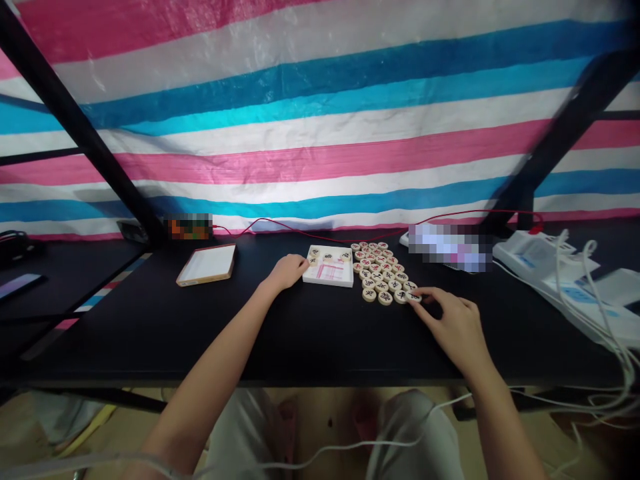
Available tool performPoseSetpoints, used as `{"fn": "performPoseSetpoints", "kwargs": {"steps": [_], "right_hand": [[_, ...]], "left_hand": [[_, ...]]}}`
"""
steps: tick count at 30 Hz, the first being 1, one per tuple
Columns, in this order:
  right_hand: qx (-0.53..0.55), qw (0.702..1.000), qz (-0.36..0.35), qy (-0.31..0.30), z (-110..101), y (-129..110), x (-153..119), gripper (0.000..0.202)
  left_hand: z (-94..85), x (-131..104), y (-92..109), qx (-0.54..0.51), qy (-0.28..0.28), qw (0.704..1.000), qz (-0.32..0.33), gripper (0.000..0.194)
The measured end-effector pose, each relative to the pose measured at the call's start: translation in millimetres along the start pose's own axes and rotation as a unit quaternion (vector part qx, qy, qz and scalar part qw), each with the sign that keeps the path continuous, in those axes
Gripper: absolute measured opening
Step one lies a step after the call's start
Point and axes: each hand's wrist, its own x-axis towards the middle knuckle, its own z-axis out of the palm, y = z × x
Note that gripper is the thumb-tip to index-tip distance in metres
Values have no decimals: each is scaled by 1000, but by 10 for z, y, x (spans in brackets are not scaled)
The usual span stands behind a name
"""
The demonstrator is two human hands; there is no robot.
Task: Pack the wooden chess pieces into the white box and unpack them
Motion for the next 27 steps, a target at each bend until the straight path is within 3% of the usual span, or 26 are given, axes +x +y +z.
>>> {"fn": "performPoseSetpoints", "kwargs": {"steps": [13,21,27], "right_hand": [[76,997,5,-16,65,120,-9,24],[46,999,27,2,119,165,-18,23],[61,998,-1,-5,125,173,-11,23]], "left_hand": [[-44,-20,43,-9,-7,1000,-8,42],[-22,-4,20,-9,-6,1000,1,40],[-16,-8,16,-7,0,1000,5,41]]}}
